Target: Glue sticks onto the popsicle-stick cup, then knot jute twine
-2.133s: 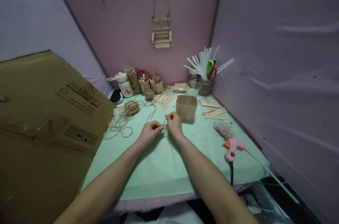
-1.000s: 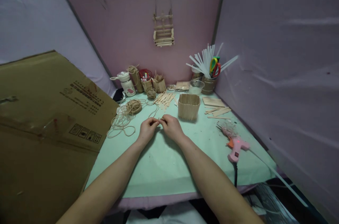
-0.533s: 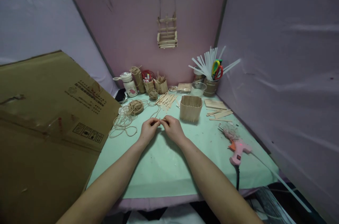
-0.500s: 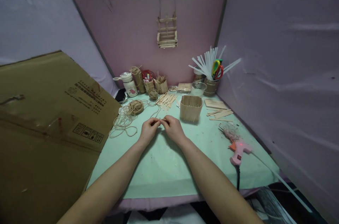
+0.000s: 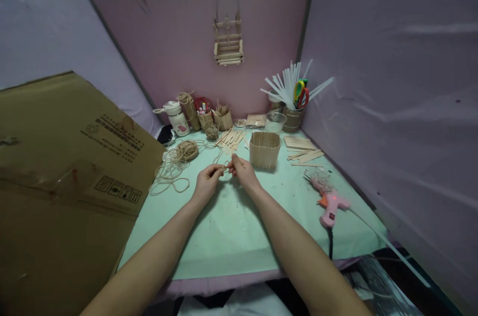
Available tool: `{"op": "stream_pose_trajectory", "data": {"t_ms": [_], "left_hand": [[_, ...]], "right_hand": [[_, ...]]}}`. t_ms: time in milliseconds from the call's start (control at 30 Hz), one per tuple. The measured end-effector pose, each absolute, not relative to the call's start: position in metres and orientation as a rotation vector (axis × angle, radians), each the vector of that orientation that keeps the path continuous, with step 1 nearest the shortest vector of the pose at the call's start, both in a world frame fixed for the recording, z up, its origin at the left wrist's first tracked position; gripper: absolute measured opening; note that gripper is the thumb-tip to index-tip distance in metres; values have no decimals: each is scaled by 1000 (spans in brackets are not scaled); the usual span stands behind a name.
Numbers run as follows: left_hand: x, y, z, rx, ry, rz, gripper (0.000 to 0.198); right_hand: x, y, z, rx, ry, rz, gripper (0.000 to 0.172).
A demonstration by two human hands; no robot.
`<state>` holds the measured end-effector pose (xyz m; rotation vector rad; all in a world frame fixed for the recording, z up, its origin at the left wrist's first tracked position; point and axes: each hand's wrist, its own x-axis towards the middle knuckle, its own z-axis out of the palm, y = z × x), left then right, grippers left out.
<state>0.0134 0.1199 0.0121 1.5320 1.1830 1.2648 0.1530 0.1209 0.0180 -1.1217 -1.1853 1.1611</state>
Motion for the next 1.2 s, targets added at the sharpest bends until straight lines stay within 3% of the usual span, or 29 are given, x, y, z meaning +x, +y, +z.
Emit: {"op": "stream_pose_trajectory", "data": {"t_ms": [333, 633, 1200], "left_hand": [[16, 118, 8, 1733, 1072, 1172, 12], [19, 108, 19, 1898, 944, 1065, 14], [18, 107, 22, 1849, 841, 1058, 13]], "right_hand": [[151, 121, 13, -1087, -1182, 1184, 34], [157, 132, 2, -1211, -1024, 985, 32], [159, 138, -10, -1249, -959, 968, 35]]}}
